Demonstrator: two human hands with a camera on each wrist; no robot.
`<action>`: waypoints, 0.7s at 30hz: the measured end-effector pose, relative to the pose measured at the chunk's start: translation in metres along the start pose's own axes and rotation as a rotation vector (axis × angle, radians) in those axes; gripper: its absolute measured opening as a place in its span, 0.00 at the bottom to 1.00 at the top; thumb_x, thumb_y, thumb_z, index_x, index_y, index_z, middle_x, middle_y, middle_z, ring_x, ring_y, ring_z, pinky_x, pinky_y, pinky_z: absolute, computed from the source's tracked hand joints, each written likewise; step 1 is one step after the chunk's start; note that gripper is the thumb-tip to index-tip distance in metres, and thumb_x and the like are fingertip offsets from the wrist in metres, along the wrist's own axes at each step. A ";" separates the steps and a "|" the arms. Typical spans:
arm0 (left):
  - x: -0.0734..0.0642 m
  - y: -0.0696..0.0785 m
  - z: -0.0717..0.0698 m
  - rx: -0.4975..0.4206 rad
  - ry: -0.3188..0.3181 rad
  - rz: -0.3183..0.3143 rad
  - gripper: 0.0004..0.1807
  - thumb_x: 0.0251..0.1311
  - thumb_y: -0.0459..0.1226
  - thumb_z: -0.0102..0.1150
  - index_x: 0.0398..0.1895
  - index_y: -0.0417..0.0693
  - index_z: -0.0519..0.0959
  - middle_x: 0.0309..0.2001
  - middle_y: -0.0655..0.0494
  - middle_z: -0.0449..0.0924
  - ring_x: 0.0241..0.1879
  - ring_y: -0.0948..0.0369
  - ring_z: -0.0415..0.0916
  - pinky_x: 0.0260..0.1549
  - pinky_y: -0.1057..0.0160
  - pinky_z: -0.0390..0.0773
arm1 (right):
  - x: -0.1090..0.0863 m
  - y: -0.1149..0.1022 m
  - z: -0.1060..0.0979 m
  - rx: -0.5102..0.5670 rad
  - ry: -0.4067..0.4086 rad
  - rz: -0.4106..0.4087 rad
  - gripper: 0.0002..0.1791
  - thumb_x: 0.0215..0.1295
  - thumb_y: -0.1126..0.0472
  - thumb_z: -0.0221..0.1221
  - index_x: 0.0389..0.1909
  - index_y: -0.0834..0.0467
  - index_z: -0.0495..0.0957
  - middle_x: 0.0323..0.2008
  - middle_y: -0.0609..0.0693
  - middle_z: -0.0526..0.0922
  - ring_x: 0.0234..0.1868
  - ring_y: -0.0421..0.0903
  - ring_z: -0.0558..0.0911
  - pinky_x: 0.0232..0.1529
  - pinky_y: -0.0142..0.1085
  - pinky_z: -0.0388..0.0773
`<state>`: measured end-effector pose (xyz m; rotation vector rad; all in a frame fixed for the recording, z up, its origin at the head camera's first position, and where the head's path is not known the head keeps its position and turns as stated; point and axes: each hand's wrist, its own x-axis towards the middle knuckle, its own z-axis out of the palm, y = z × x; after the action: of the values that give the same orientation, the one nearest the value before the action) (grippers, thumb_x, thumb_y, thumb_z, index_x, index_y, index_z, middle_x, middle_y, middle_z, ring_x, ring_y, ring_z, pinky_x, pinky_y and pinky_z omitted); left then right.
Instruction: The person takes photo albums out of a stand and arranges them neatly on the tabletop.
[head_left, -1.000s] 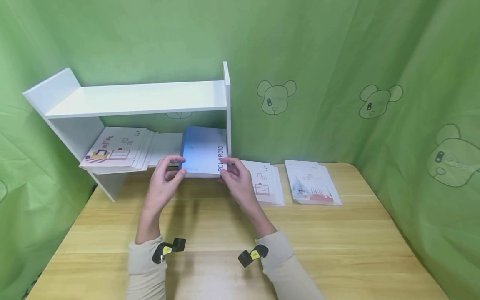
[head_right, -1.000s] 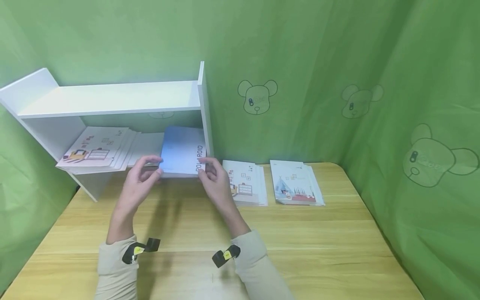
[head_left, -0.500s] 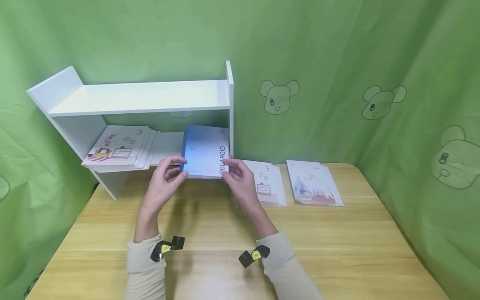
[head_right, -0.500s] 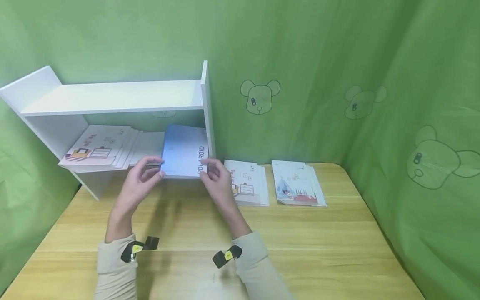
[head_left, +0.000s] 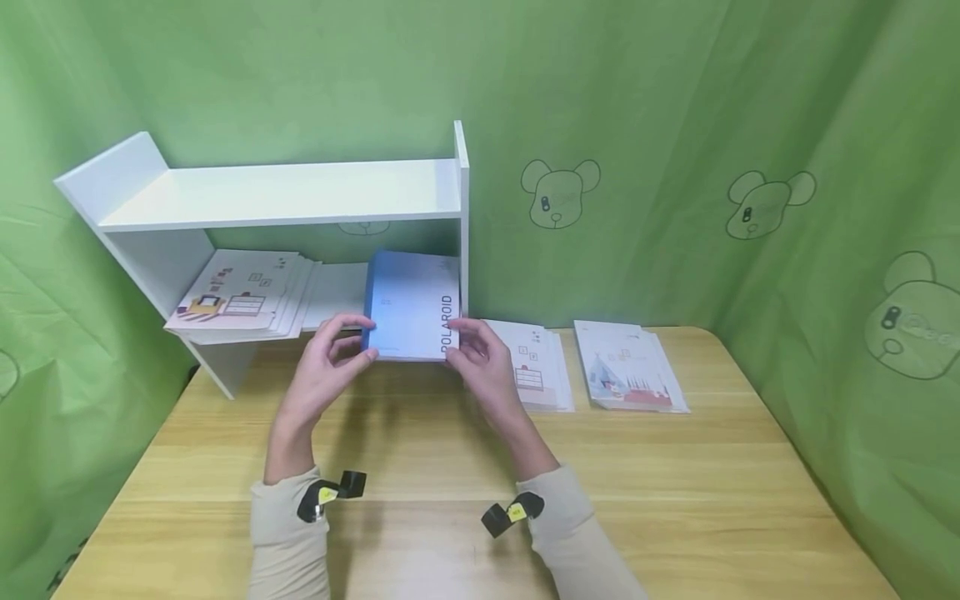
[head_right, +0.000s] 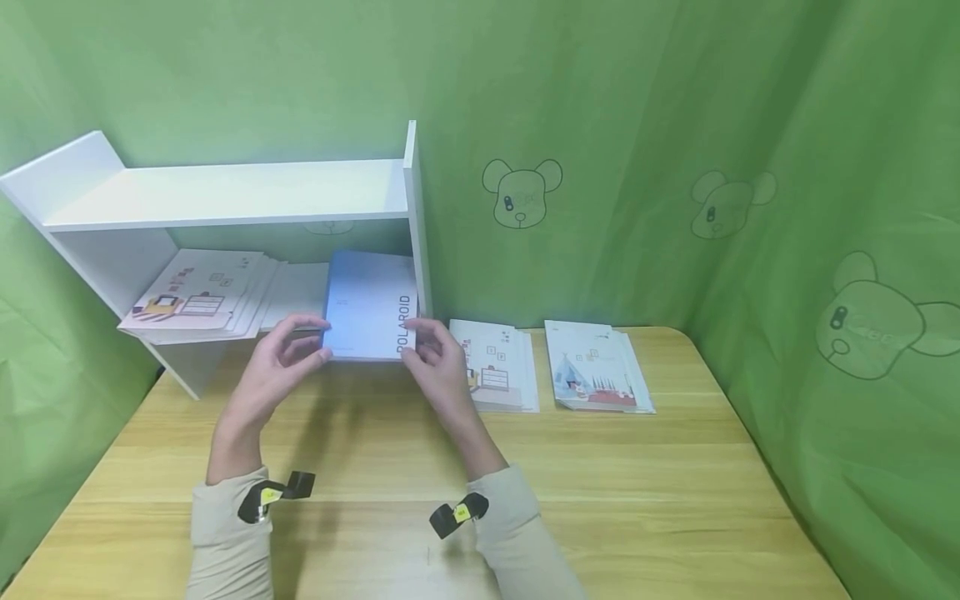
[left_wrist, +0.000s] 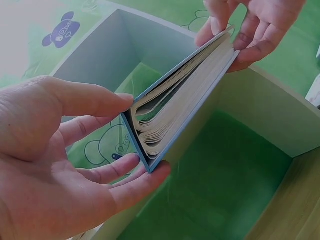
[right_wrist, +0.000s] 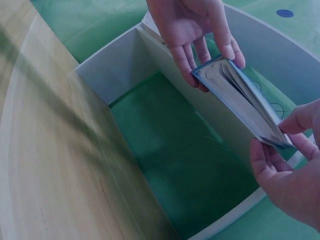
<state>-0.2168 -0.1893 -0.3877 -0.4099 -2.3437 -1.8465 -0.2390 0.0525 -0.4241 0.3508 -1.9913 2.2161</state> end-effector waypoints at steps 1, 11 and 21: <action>0.000 0.000 0.000 0.002 -0.004 0.001 0.22 0.65 0.26 0.63 0.62 0.41 0.74 0.68 0.43 0.63 0.64 0.41 0.70 0.57 0.53 0.82 | 0.000 0.000 -0.001 -0.001 -0.002 0.003 0.24 0.63 0.75 0.62 0.60 0.60 0.78 0.68 0.53 0.73 0.68 0.52 0.74 0.65 0.34 0.77; 0.000 0.002 0.000 0.025 -0.040 0.014 0.24 0.64 0.25 0.64 0.62 0.39 0.73 0.69 0.43 0.62 0.64 0.39 0.70 0.58 0.48 0.81 | -0.003 -0.002 -0.007 0.012 -0.023 -0.016 0.24 0.63 0.76 0.62 0.60 0.60 0.78 0.63 0.53 0.76 0.65 0.51 0.76 0.62 0.35 0.80; -0.003 0.002 -0.002 0.018 -0.080 0.010 0.24 0.65 0.27 0.65 0.63 0.37 0.72 0.66 0.40 0.68 0.66 0.37 0.69 0.63 0.41 0.75 | -0.005 0.001 -0.010 0.032 -0.049 -0.012 0.24 0.63 0.76 0.62 0.60 0.60 0.78 0.61 0.55 0.78 0.63 0.54 0.78 0.58 0.39 0.83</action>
<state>-0.2131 -0.1909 -0.3861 -0.5007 -2.4030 -1.8364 -0.2352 0.0625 -0.4273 0.4235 -1.9739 2.2562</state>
